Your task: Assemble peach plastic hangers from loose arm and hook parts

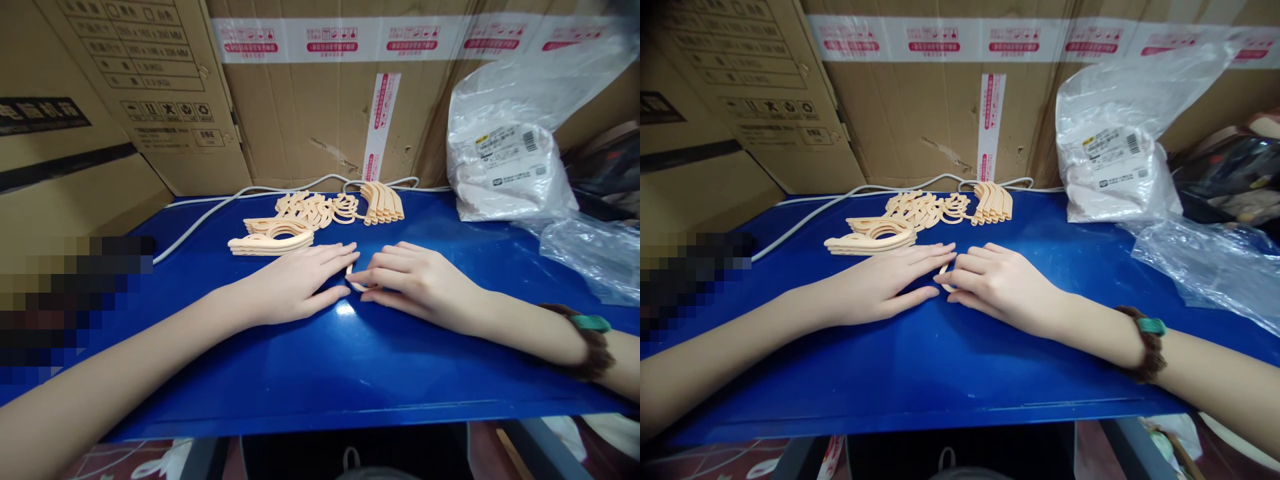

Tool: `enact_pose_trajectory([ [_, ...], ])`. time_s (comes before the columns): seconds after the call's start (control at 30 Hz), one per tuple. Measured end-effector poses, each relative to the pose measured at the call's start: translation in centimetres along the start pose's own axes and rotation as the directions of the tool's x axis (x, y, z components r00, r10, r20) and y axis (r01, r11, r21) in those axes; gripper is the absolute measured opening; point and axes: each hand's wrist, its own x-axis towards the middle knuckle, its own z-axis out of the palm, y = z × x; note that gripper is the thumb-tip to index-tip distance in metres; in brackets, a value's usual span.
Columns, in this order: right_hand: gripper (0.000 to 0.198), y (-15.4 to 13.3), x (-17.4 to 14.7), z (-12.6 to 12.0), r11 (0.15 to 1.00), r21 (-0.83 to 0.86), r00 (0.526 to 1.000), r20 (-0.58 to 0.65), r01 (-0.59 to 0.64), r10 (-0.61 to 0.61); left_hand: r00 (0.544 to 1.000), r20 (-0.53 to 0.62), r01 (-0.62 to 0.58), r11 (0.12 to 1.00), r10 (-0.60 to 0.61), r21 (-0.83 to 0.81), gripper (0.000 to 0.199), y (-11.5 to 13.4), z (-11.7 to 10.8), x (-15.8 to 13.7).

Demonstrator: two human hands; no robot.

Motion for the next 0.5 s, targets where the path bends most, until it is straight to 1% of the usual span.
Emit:
enact_pose_trajectory([
  [0.07, 0.026, 0.24, -0.02, 0.09, 0.995, 0.075, 0.998, 0.009, -0.058, 0.057, 1.000, 0.012, 0.021, 1.000, -0.021, -0.008, 0.058, -0.01, -0.03, 0.01],
  [0.13, 0.026, 0.42, -0.02, 0.16, 0.985, 0.148, 0.996, 0.020, -0.089, 0.087, 0.999, 0.027, 0.043, 0.999, -0.042, -0.020, 0.062, 0.00, -0.09, 0.04],
  [0.2, 0.025, 0.49, -0.01, 0.25, 0.977, 0.191, 0.996, 0.027, -0.091, 0.087, 0.998, 0.032, 0.051, 0.998, -0.050, -0.032, 0.066, 0.02, -0.15, 0.05],
  [0.43, 0.024, 0.21, 0.01, 0.19, 0.970, 0.236, 0.998, 0.040, -0.059, 0.050, 0.998, 0.035, 0.044, 0.998, -0.043, -0.043, 0.072, -0.05, -0.09, 0.07],
  [0.5, 0.023, 0.45, 0.10, -0.20, 0.966, 0.247, 0.997, 0.027, -0.081, 0.076, 0.998, 0.040, 0.043, 0.998, -0.041, -0.042, 0.072, -0.07, -0.12, 0.07],
])
